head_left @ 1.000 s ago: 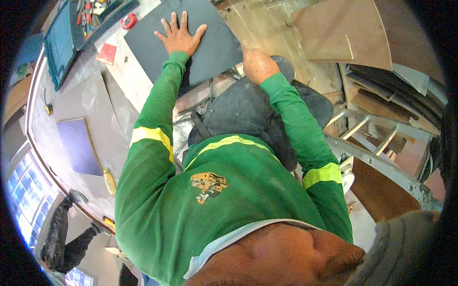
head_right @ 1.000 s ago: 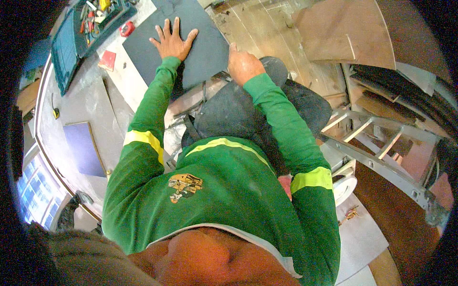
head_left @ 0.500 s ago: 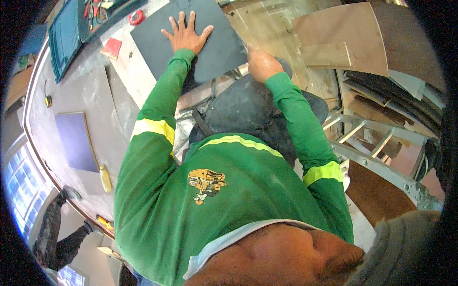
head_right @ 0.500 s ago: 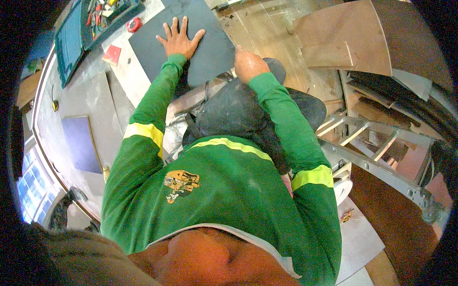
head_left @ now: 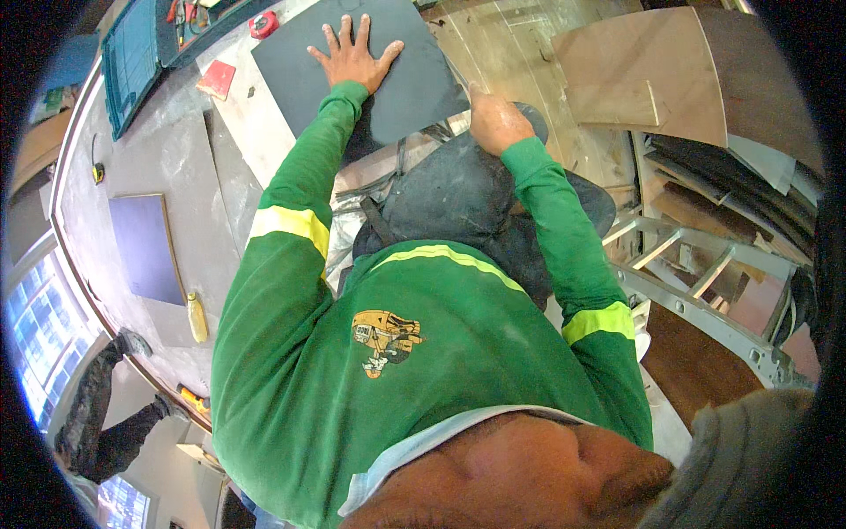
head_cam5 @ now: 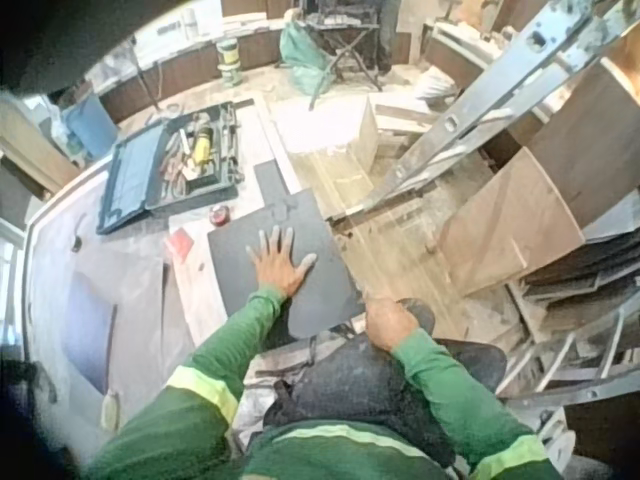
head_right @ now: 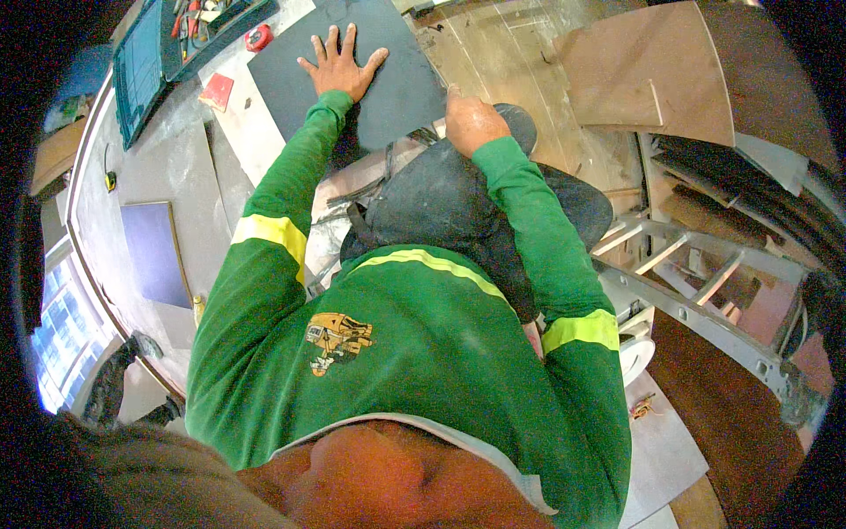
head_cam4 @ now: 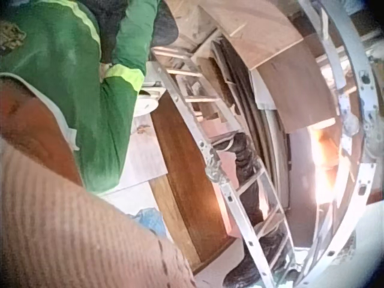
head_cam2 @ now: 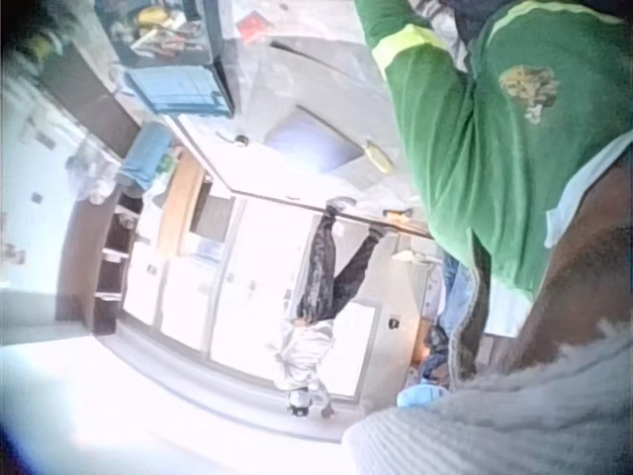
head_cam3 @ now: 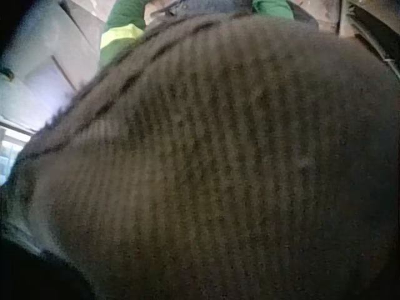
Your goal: The person uses a utility knife to cut a dark gray rectangular sheet of material. They repeatedly score the surface along a straight line and then snap the sheet to separate it. The person handles the sheet and the knife with both hands while working on a cluttered floor.
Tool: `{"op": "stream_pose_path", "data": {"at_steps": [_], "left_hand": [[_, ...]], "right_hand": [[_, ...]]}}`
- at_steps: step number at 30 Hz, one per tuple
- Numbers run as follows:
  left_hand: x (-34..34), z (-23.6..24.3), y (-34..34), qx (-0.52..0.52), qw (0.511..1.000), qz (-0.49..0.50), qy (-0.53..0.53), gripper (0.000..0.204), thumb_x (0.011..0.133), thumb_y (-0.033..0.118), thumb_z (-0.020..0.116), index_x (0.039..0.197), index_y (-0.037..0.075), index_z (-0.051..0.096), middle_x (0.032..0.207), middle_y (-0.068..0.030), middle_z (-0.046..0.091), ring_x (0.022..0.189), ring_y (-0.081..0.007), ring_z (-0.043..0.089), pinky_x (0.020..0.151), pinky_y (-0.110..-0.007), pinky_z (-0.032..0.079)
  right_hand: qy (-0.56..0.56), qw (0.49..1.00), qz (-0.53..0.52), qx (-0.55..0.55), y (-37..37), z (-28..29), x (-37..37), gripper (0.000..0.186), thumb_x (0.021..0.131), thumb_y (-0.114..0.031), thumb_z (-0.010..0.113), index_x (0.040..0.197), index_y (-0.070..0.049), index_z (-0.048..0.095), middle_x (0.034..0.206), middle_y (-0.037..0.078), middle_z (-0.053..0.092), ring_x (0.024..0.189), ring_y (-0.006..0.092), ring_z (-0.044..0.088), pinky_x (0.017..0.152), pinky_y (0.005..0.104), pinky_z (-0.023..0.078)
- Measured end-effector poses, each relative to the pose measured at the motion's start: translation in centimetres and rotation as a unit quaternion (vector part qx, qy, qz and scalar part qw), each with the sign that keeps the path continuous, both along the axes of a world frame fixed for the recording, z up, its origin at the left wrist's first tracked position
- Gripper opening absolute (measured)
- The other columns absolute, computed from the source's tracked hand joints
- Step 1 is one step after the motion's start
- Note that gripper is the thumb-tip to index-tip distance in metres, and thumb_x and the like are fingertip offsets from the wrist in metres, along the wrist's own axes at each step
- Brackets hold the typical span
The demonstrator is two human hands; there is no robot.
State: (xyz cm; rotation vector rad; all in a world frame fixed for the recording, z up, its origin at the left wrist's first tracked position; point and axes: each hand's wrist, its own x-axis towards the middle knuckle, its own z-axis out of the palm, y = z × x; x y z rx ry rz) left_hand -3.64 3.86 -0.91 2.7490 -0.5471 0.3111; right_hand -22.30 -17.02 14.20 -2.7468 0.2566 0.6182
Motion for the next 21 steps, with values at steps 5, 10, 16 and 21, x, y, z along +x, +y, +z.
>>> {"op": "stream_pose_path", "data": {"at_steps": [5, 10, 16, 21], "left_hand": [[-0.8, 1.9, -1.5, -0.016, 1.0, -0.013, 0.017, 0.098, 0.087, 0.089, 0.044, 0.164, 0.028, 0.035, 0.172, -0.0103, 0.027, 0.159, -0.044, 0.014, 0.118, -0.079, 0.005], [-0.3, 0.2, -0.7, 0.017, 1.0, 0.008, -0.002, 0.101, 0.086, 0.091, 0.043, 0.164, 0.027, 0.036, 0.171, -0.0109, 0.027, 0.159, -0.0444, 0.013, 0.119, -0.079, 0.003], [-0.2, 0.8, -0.6, 0.002, 1.0, 0.005, -0.006, 0.099, 0.086, 0.089, 0.046, 0.163, 0.028, 0.036, 0.171, -0.0106, 0.029, 0.159, -0.0433, 0.016, 0.118, -0.079, 0.005], [-0.6, 1.2, -1.2, -0.012, 1.0, -0.003, 0.01, 0.099, 0.086, 0.089, 0.047, 0.163, 0.028, 0.036, 0.171, -0.0108, 0.03, 0.159, -0.0432, 0.016, 0.117, -0.08, 0.006]], "right_hand": [[0.011, 1.0, -0.022, -0.016, -0.2, -3.2, -0.6, 0.043, 0.099, -0.011, 0.045, 0.136, 0.007, 0.053, 0.108, 0.036, 0.069, 0.103, 0.0521, 0.069, 0.093, 0.0588, 0.054], [0.016, 1.0, -0.024, 0.009, -1.1, -4.2, 0.6, 0.042, 0.097, -0.009, 0.046, 0.136, 0.005, 0.054, 0.109, 0.036, 0.069, 0.103, 0.0537, 0.068, 0.092, 0.0599, 0.053], [0.034, 0.999, -0.035, -0.007, 0.5, 1.5, -1.3, 0.042, 0.098, -0.011, 0.045, 0.135, 0.006, 0.055, 0.107, 0.037, 0.069, 0.101, 0.0529, 0.069, 0.09, 0.0607, 0.054], [0.007, 1.0, -0.02, -0.016, -0.1, -3.5, -1.4, 0.045, 0.098, -0.013, 0.048, 0.136, 0.011, 0.054, 0.099, 0.037, 0.07, 0.096, 0.0514, 0.072, 0.086, 0.0594, 0.057]]}}
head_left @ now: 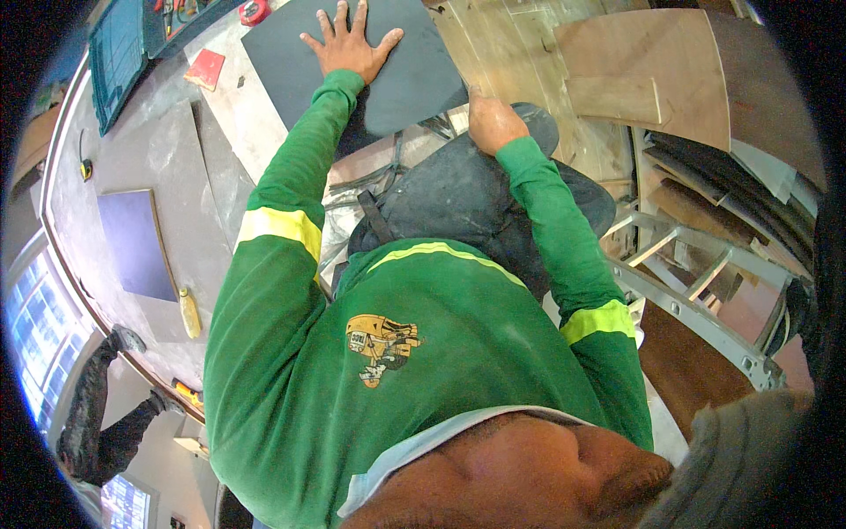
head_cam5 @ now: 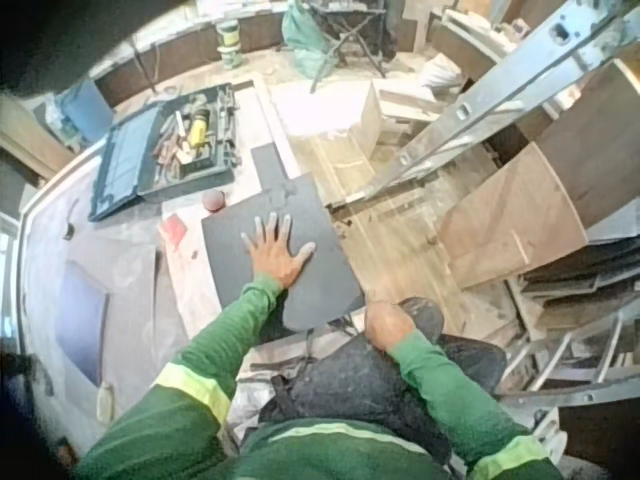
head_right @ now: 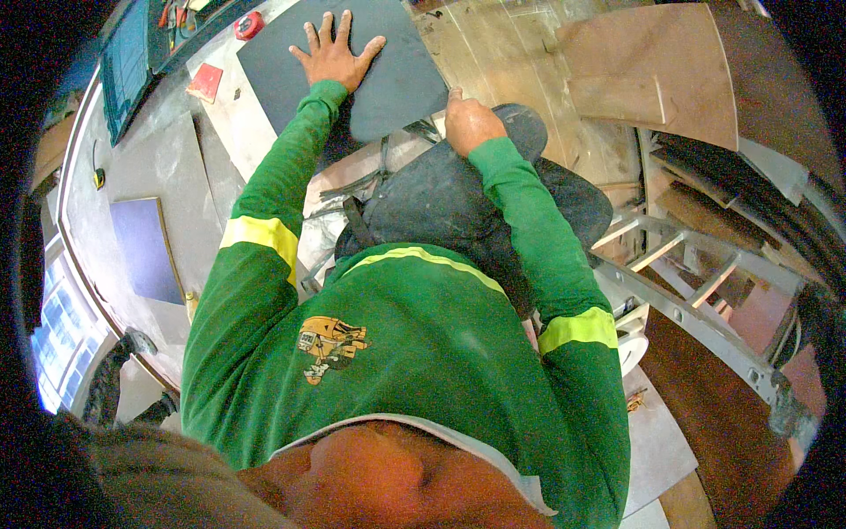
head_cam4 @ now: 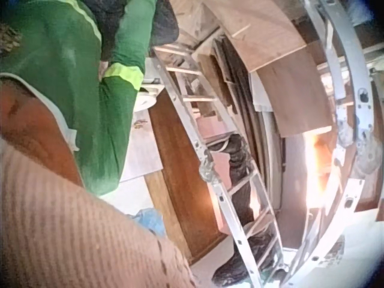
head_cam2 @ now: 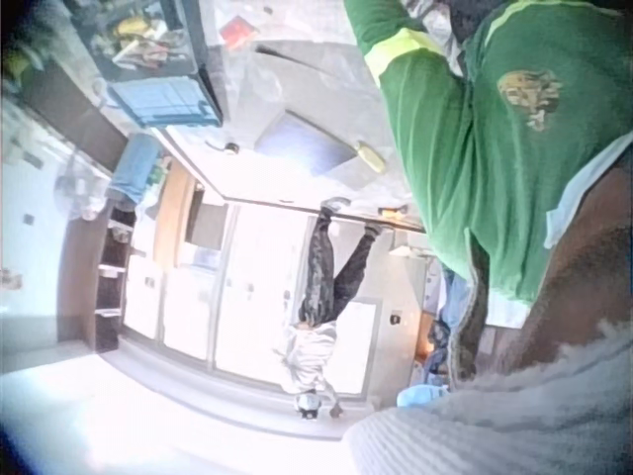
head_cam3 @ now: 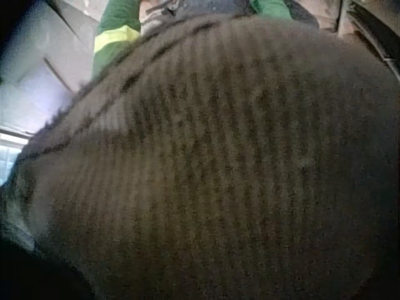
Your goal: The person uses a utility knife to cut a dark gray rectangular sheet of material. They repeatedly score the surface along a straight line and then snap the sheet to separate it. The person handles the sheet and the knife with both hands while working on a cluttered floor.
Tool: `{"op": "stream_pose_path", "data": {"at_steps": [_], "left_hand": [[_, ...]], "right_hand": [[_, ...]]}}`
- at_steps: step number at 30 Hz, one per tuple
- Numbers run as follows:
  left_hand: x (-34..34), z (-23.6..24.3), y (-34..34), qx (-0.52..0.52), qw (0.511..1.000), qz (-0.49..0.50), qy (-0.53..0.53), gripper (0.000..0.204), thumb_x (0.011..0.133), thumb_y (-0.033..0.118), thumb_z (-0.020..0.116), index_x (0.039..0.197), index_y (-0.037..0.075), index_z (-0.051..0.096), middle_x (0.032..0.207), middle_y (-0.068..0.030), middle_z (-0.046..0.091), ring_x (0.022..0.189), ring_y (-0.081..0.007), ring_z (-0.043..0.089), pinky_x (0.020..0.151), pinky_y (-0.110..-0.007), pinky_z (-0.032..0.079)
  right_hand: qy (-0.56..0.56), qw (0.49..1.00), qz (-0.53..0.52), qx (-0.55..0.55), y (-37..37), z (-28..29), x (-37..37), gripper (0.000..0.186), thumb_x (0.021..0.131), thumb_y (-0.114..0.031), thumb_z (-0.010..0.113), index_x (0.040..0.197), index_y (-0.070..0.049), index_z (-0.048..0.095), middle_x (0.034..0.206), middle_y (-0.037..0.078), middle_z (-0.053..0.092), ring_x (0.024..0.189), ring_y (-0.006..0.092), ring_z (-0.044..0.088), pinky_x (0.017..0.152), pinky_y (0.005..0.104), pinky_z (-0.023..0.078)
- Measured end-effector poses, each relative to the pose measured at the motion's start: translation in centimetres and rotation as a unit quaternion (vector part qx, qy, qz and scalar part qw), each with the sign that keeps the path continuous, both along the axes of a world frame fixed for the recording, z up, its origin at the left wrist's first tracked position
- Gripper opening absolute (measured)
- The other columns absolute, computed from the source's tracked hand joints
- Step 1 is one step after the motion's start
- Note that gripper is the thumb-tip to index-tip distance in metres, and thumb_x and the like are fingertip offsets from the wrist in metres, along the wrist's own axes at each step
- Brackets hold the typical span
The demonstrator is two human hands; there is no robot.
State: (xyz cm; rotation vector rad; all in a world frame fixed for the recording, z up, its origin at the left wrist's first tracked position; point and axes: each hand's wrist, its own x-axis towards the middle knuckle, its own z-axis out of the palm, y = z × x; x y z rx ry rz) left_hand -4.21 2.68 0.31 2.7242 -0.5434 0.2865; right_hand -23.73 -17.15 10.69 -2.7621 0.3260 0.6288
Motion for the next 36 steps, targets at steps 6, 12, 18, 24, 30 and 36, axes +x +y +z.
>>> {"op": "stream_pose_path", "data": {"at_steps": [6, 12, 18, 24, 30, 36], "left_hand": [[0.0, 0.9, 0.7, -0.006, 1.0, 0.004, -0.011, 0.099, 0.086, 0.089, 0.046, 0.163, 0.027, 0.037, 0.17, -0.0107, 0.029, 0.158, -0.0434, 0.017, 0.118, -0.08, 0.007], [0.2, 0.1, 0.3, 0.005, 1.0, -0.001, -0.015, 0.099, 0.086, 0.089, 0.046, 0.163, 0.027, 0.038, 0.171, -0.0108, 0.029, 0.158, -0.0435, 0.017, 0.118, -0.08, 0.006], [0.3, 0.0, 0.6, 0.009, 1.0, 0.002, -0.004, 0.099, 0.087, 0.09, 0.044, 0.163, 0.027, 0.037, 0.171, -0.0109, 0.028, 0.159, -0.044, 0.016, 0.118, -0.079, 0.004], [0.5, -1.4, 0.3, 0.017, 1.0, -0.003, -0.009, 0.102, 0.086, 0.092, 0.041, 0.165, 0.027, 0.033, 0.172, -0.011, 0.026, 0.159, -0.0442, 0.011, 0.12, -0.078, 0.0], [1.1, -1.8, 1.1, 0.022, 1.0, 0.0, -0.015, 0.101, 0.087, 0.09, 0.042, 0.165, 0.027, 0.033, 0.172, -0.011, 0.025, 0.159, -0.0444, 0.013, 0.119, -0.078, 0.002], [0.5, -1.0, -0.3, 0.029, 1.0, -0.002, -0.005, 0.101, 0.087, 0.089, 0.043, 0.165, 0.026, 0.033, 0.172, -0.0109, 0.025, 0.159, -0.0442, 0.012, 0.119, -0.078, 0.002]], "right_hand": [[-0.007, 1.0, 0.001, 0.014, 0.8, 4.5, 0.1, 0.043, 0.098, -0.013, 0.048, 0.134, 0.01, 0.053, 0.102, 0.037, 0.07, 0.099, 0.0509, 0.071, 0.088, 0.0593, 0.057], [0.009, 1.0, -0.007, -0.007, 0.1, -0.5, 0.2, 0.041, 0.1, -0.013, 0.047, 0.135, 0.007, 0.054, 0.105, 0.035, 0.07, 0.099, 0.0508, 0.071, 0.088, 0.0597, 0.057], [0.021, 0.999, -0.039, 0.024, 1.3, 6.8, -1.0, 0.048, 0.093, -0.006, 0.048, 0.139, 0.005, 0.052, 0.108, 0.038, 0.068, 0.104, 0.0521, 0.068, 0.091, 0.0603, 0.054], [0.005, 1.0, -0.016, 0.0, -0.1, 0.1, -1.1, 0.038, 0.099, -0.013, 0.047, 0.13, 0.007, 0.059, 0.106, 0.035, 0.071, 0.098, 0.0508, 0.071, 0.087, 0.059, 0.057], [-0.019, 0.999, -0.033, 0.026, 0.1, 4.3, -1.1, 0.041, 0.093, -0.008, 0.05, 0.131, 0.005, 0.059, 0.106, 0.035, 0.07, 0.101, 0.0514, 0.069, 0.09, 0.0582, 0.054], [-0.01, 1.0, -0.02, 0.022, -1.8, -3.4, 0.8, 0.033, 0.099, -0.019, 0.048, 0.121, 0.001, 0.064, 0.111, 0.033, 0.07, 0.106, 0.0507, 0.069, 0.093, 0.0579, 0.056]]}}
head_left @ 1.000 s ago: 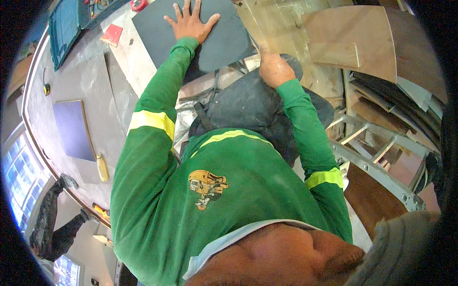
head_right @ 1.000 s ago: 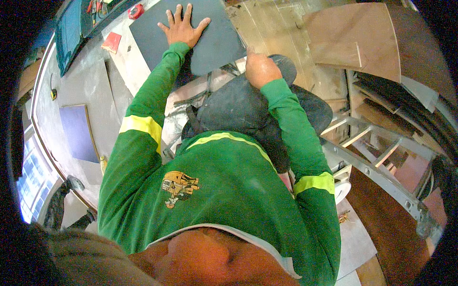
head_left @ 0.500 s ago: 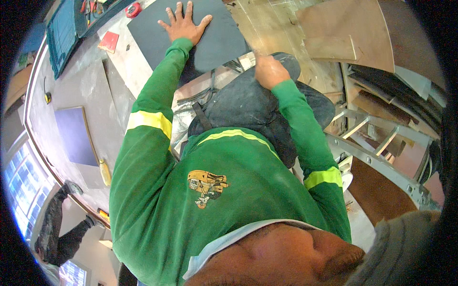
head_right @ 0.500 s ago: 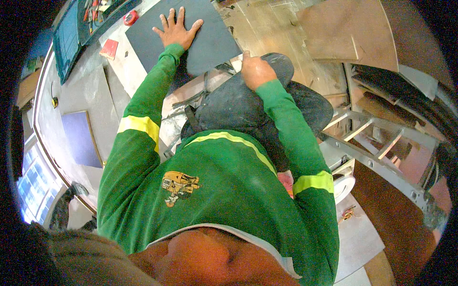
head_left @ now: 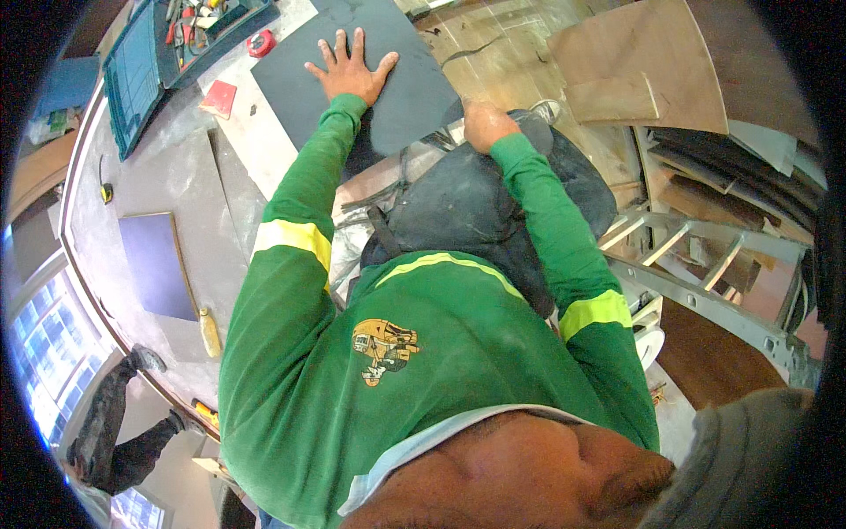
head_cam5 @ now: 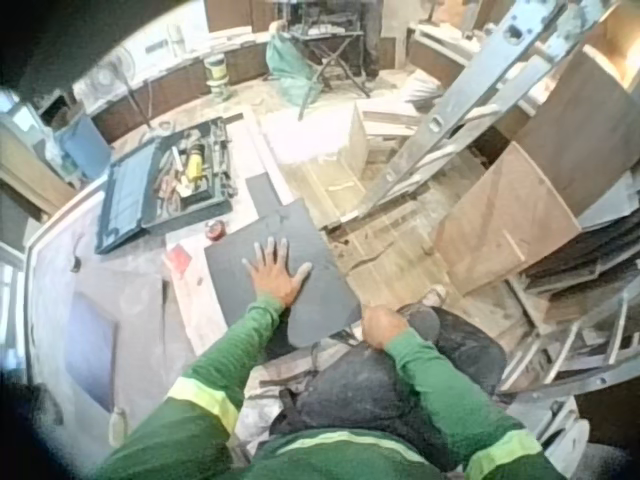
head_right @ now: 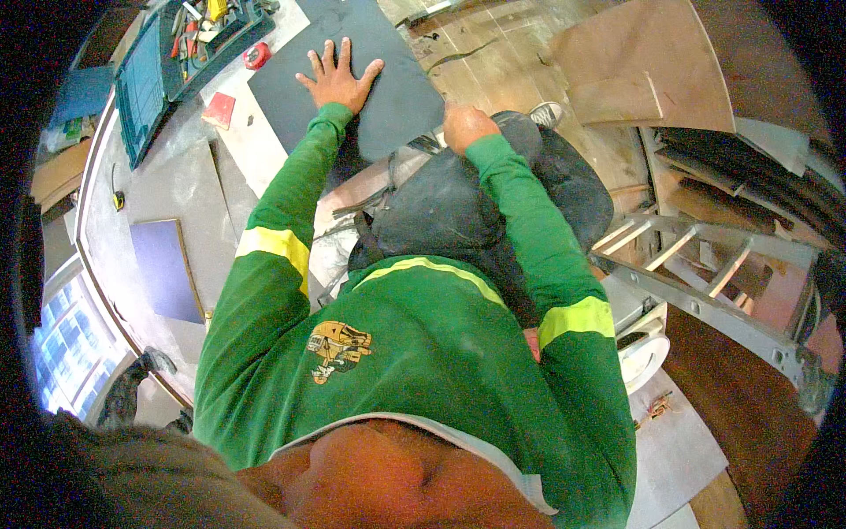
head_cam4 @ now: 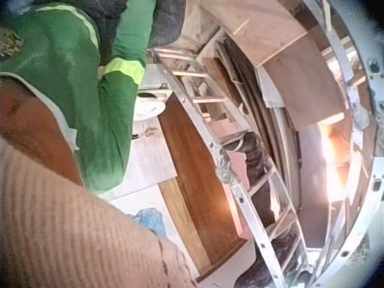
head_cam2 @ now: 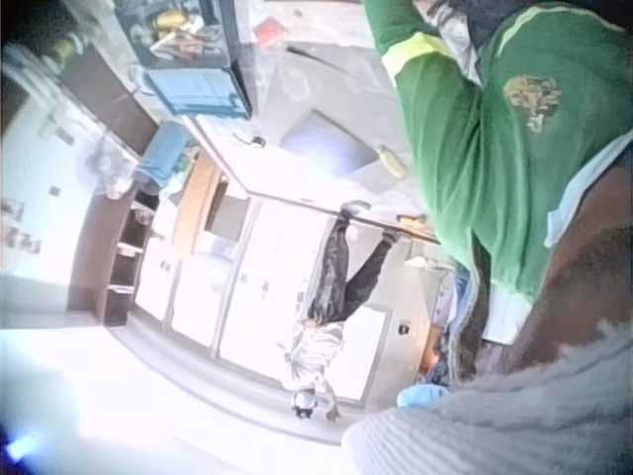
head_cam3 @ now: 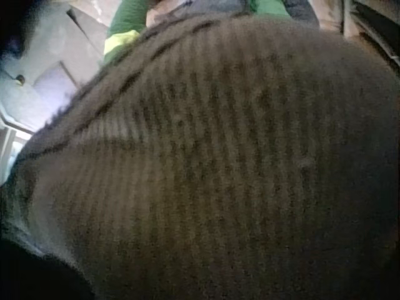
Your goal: The person uses a utility knife to cut a dark gray rectangular sheet of material. They repeatedly score the surface along a straight line and then snap the sheet to separate it. The person handles the sheet and the knife with both hands while working on a cluttered floor.
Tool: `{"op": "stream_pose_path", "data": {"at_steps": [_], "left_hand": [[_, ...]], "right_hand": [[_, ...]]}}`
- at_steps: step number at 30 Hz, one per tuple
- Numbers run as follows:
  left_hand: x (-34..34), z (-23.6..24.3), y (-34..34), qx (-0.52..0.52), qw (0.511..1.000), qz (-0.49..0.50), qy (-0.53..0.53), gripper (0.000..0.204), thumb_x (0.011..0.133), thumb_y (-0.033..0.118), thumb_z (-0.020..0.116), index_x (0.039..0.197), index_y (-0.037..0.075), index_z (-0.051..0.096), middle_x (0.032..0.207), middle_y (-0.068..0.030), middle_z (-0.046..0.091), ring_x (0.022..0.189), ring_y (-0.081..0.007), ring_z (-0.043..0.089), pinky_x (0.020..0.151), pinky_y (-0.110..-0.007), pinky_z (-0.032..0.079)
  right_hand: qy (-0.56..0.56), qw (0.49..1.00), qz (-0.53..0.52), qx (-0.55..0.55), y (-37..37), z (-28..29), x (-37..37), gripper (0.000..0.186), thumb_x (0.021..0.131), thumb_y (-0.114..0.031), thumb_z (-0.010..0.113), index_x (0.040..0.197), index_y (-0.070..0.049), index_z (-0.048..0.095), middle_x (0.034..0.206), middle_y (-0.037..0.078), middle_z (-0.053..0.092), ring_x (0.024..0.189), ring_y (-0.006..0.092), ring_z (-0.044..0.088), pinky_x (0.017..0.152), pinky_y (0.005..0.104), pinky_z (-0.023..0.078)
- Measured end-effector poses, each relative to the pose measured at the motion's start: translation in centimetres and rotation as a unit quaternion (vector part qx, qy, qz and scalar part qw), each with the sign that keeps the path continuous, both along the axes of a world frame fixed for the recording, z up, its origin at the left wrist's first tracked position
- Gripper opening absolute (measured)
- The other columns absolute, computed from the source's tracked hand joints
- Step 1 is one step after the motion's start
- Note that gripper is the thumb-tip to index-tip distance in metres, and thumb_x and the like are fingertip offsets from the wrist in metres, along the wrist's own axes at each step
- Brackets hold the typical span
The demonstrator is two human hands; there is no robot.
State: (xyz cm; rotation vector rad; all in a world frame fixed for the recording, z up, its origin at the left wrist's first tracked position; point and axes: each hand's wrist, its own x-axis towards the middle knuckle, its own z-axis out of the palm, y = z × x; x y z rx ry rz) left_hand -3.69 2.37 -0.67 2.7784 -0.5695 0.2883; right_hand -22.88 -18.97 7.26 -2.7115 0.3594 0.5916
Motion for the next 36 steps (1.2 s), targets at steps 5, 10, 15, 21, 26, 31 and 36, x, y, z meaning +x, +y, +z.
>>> {"op": "stream_pose_path", "data": {"at_steps": [5, 10, 15, 21, 26, 31, 36], "left_hand": [[0.2, 0.4, 0.9, 0.011, 0.999, 0.014, 0.028, 0.102, 0.086, 0.091, 0.041, 0.165, 0.026, 0.034, 0.172, -0.0116, 0.025, 0.16, -0.0439, 0.01, 0.12, -0.078, -0.001], [0.1, 0.8, 1.0, -0.003, 1.0, 0.009, 0.011, 0.098, 0.087, 0.087, 0.048, 0.163, 0.025, 0.037, 0.171, -0.0122, 0.028, 0.159, -0.0443, 0.014, 0.119, -0.078, 0.003], [0.2, 1.2, 0.1, -0.005, 1.0, -0.002, 0.024, 0.098, 0.087, 0.087, 0.048, 0.163, 0.026, 0.037, 0.17, -0.0122, 0.029, 0.159, -0.0441, 0.013, 0.119, -0.078, 0.001], [0.4, 0.7, 0.3, 0.016, 0.999, 0.006, 0.031, 0.099, 0.087, 0.088, 0.045, 0.164, 0.026, 0.035, 0.171, -0.0121, 0.026, 0.16, -0.0436, 0.01, 0.12, -0.077, -0.001], [0.6, 0.9, 0.7, 0.022, 0.999, 0.009, 0.036, 0.1, 0.087, 0.087, 0.048, 0.164, 0.025, 0.036, 0.172, -0.0132, 0.025, 0.16, -0.0441, 0.011, 0.12, -0.076, 0.001], [0.5, 0.9, 0.1, 0.003, 0.999, -0.007, 0.032, 0.1, 0.087, 0.087, 0.049, 0.163, 0.023, 0.037, 0.171, -0.0147, 0.027, 0.159, -0.0451, 0.013, 0.119, -0.078, 0.001], [0.5, 1.1, 0.4, -0.001, 0.999, -0.008, 0.039, 0.1, 0.087, 0.087, 0.049, 0.163, 0.022, 0.038, 0.17, -0.0152, 0.029, 0.159, -0.046, 0.014, 0.119, -0.078, 0.002]], "right_hand": [[-0.009, 0.999, -0.022, 0.025, 1.0, 7.2, 2.4, 0.043, 0.093, -0.007, 0.048, 0.133, 0.003, 0.059, 0.112, 0.034, 0.069, 0.107, 0.0494, 0.067, 0.094, 0.057, 0.052], [-0.028, 0.999, -0.007, 0.022, 2.1, 5.8, 4.3, 0.046, 0.094, -0.007, 0.048, 0.139, 0.0, 0.056, 0.113, 0.034, 0.069, 0.104, 0.0496, 0.068, 0.091, 0.0573, 0.054], [0.004, 1.0, 0.014, -0.004, -1.5, -1.1, 4.2, 0.047, 0.097, -0.01, 0.05, 0.143, -0.002, 0.055, 0.103, 0.032, 0.071, 0.097, 0.0492, 0.07, 0.086, 0.0563, 0.056], [0.006, 0.995, -0.083, 0.045, -7.1, 8.2, 1.4, 0.047, 0.103, -0.016, 0.05, 0.146, 0.003, 0.05, 0.109, 0.038, 0.067, 0.102, 0.0519, 0.067, 0.09, 0.0529, 0.054], [-0.085, 0.99, -0.079, 0.079, -4.3, 8.6, 2.2, 0.05, 0.101, -0.012, 0.052, 0.147, 0.007, 0.047, 0.119, 0.039, 0.063, 0.109, 0.0516, 0.064, 0.093, 0.0549, 0.051], [-0.108, 0.992, -0.002, 0.068, -0.9, 6.1, 3.9, 0.056, 0.095, -0.004, 0.052, 0.15, 0.006, 0.044, 0.11, 0.035, 0.067, 0.098, 0.049, 0.065, 0.09, 0.056, 0.051], [-0.074, 0.995, 0.002, 0.074, 1.9, 6.2, 5.4, 0.056, 0.094, -0.007, 0.047, 0.148, 0.008, 0.045, 0.112, 0.035, 0.068, 0.102, 0.0504, 0.068, 0.093, 0.0569, 0.054]]}}
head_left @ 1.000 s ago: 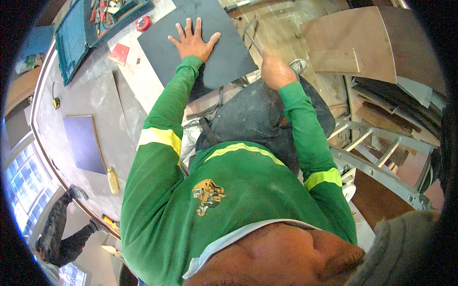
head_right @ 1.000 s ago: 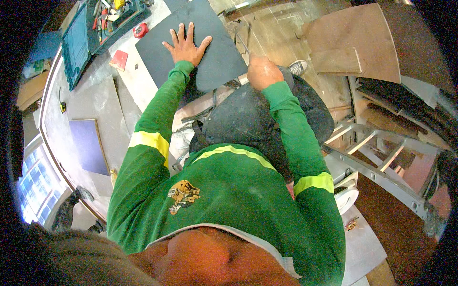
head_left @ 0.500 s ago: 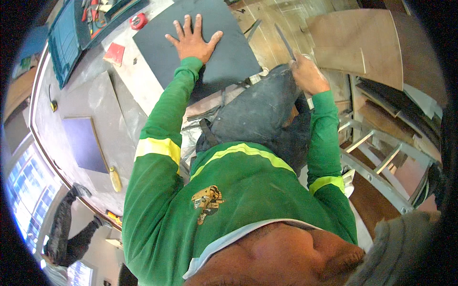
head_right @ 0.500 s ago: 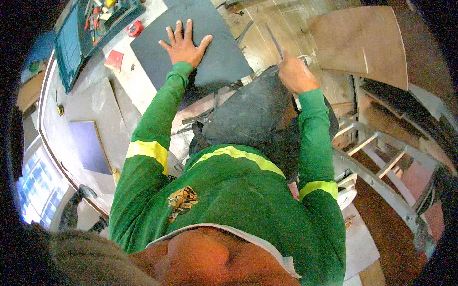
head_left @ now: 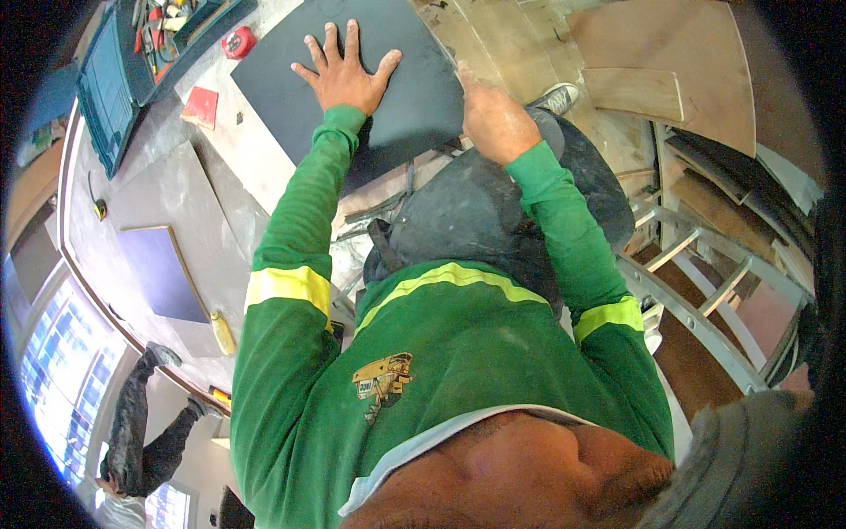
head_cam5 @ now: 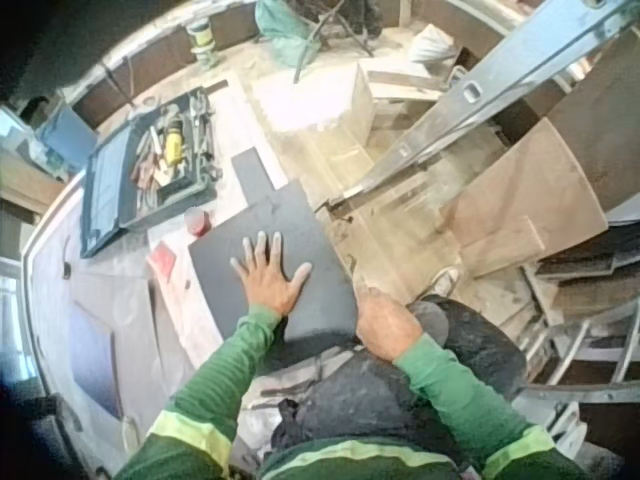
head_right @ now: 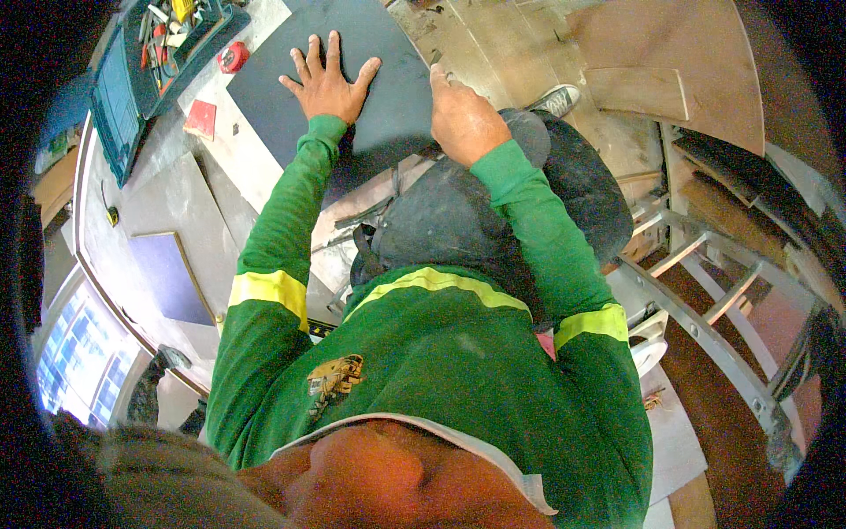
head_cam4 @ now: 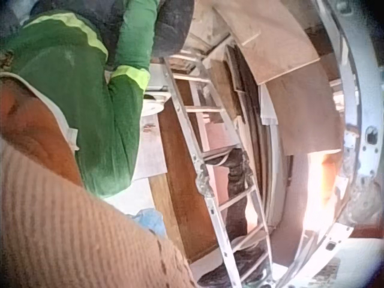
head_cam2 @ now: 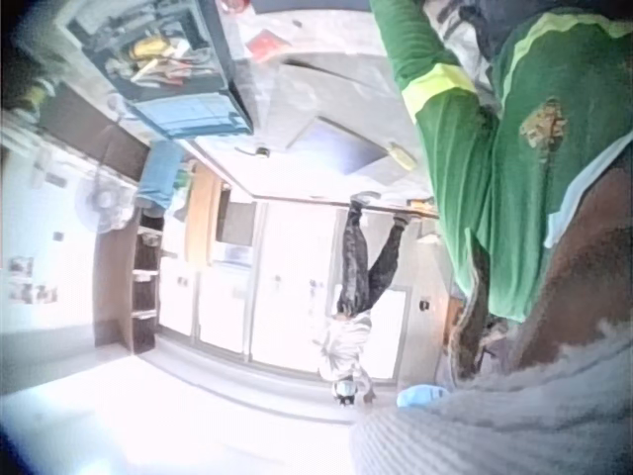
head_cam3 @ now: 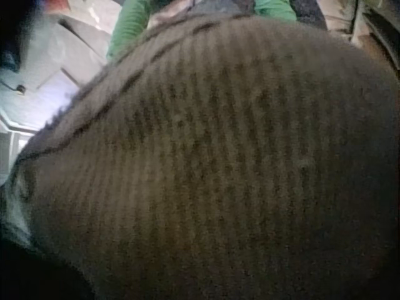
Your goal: The person uses a utility knife to cut a dark gray rectangular sheet of material. They repeatedly score the surface along a straight line and then snap the sheet to separate it. The person handles the sheet and the knife with both hands while working on a cluttered floor.
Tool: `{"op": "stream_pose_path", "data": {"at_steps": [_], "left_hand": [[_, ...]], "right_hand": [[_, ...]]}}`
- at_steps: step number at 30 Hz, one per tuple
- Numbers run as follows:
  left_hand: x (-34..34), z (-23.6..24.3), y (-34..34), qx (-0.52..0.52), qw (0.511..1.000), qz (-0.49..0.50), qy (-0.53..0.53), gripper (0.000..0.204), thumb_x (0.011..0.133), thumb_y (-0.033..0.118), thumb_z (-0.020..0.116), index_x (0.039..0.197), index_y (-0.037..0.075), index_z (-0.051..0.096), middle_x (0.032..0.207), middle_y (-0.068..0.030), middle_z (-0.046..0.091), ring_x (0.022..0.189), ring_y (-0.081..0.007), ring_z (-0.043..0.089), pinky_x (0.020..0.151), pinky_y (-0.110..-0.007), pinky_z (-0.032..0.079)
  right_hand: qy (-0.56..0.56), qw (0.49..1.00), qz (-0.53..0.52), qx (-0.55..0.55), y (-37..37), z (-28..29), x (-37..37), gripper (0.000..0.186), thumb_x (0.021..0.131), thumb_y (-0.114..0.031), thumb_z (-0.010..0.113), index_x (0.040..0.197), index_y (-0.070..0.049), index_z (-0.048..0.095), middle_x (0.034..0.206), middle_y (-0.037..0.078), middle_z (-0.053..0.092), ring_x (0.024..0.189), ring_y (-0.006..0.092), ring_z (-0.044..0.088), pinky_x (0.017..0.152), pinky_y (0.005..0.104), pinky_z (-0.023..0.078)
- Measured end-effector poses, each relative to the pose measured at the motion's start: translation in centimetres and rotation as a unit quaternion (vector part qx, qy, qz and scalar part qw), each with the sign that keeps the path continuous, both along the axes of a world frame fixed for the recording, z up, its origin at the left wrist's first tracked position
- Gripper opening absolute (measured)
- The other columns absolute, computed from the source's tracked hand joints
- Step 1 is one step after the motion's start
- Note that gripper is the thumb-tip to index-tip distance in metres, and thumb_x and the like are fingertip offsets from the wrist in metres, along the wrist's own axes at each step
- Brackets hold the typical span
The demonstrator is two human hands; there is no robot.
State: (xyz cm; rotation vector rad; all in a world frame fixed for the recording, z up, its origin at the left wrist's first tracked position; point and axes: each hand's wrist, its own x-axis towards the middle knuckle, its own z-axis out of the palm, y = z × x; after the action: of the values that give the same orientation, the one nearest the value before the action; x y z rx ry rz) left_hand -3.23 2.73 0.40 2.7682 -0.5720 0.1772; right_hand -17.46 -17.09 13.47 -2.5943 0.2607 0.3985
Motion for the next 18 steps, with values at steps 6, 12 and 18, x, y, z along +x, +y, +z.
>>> {"op": "stream_pose_path", "data": {"at_steps": [6, 12, 18], "left_hand": [[0.0, 0.0, -0.3, 0.012, 1.0, -0.002, -0.008, 0.1, 0.088, 0.086, 0.05, 0.164, 0.022, 0.036, 0.17, -0.0157, 0.028, 0.159, -0.0458, 0.013, 0.119, -0.077, 0.001], [0.3, 0.6, -0.4, 0.036, 0.999, 0.007, 0.009, 0.099, 0.089, 0.084, 0.05, 0.164, 0.022, 0.036, 0.171, -0.0159, 0.026, 0.16, -0.0449, 0.01, 0.12, -0.076, 0.0], [-0.2, 1.2, -1.0, 0.015, 1.0, -0.003, 0.026, 0.098, 0.089, 0.082, 0.052, 0.163, 0.021, 0.037, 0.17, -0.0177, 0.026, 0.159, -0.0463, 0.01, 0.119, -0.077, 0.002]], "right_hand": [[0.076, 0.996, 0.039, -0.006, -2.5, -3.6, 2.6, 0.058, 0.091, -0.005, 0.051, 0.147, 0.01, 0.045, 0.107, 0.034, 0.07, 0.101, 0.051, 0.067, 0.09, 0.0558, 0.054], [0.009, 1.0, 0.001, 0.025, -2.9, -1.5, 2.6, 0.051, 0.093, -0.008, 0.048, 0.142, 0.006, 0.051, 0.106, 0.034, 0.07, 0.101, 0.0512, 0.068, 0.091, 0.057, 0.054], [0.057, 0.998, -0.004, 0.036, -3.1, -4.3, 3.5, 0.048, 0.098, -0.016, 0.045, 0.14, 0.007, 0.051, 0.104, 0.033, 0.071, 0.098, 0.0511, 0.07, 0.089, 0.0576, 0.055]]}}
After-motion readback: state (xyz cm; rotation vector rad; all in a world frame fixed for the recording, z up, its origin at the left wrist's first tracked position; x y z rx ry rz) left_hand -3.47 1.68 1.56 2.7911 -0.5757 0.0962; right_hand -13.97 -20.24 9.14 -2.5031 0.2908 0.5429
